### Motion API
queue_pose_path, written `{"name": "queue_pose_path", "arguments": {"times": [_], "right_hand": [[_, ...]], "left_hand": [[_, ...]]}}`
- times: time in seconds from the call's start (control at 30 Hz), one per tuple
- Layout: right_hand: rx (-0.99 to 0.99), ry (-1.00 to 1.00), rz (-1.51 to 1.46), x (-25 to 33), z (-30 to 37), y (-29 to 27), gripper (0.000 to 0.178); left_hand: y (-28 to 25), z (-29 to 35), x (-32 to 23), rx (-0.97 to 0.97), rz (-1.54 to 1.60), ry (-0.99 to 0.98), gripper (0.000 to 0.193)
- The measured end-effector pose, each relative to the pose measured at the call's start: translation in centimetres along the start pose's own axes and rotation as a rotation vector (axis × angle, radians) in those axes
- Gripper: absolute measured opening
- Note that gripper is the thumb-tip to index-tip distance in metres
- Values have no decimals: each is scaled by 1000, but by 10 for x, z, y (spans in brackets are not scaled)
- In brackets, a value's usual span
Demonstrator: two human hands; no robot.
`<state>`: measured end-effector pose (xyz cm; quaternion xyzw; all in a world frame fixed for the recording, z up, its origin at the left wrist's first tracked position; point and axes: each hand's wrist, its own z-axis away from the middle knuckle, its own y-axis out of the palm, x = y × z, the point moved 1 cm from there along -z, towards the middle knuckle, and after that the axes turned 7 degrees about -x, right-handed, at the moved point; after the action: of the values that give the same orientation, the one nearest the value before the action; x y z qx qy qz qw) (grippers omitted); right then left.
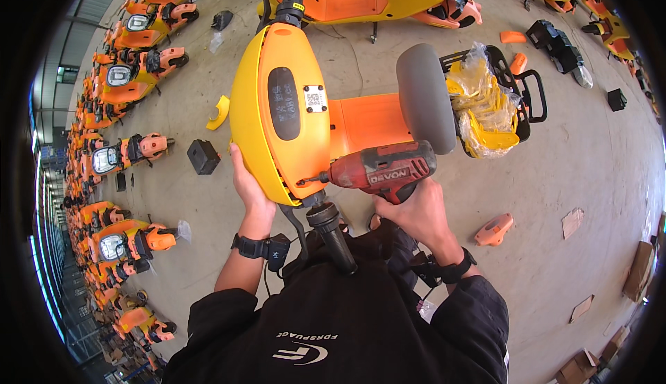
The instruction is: The person attaches the front plastic handlebar cover to a yellow electric scooter, using an electric screwdriver to fasten the screws from the underside and front of the panel.
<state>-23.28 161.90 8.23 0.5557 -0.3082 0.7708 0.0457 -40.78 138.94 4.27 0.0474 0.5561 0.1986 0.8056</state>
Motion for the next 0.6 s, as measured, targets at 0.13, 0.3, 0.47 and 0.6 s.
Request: {"name": "queue_pose_path", "arguments": {"times": [0.13, 0.3, 0.47, 0.6], "right_hand": [[-14, -21, -13, -4, 0, 1, 32], [-45, -55, -41, -4, 1, 3, 32], [-42, -57, -58, -5, 1, 3, 31], [-26, -41, -24, -5, 1, 2, 33]], "left_hand": [[-1, -1, 1, -1, -41, 39, 50], [-1, 0, -1, -75, -127, 131, 47], [-1, 1, -1, -71, -113, 119, 46], [0, 2, -2, -76, -116, 108, 46]]}}
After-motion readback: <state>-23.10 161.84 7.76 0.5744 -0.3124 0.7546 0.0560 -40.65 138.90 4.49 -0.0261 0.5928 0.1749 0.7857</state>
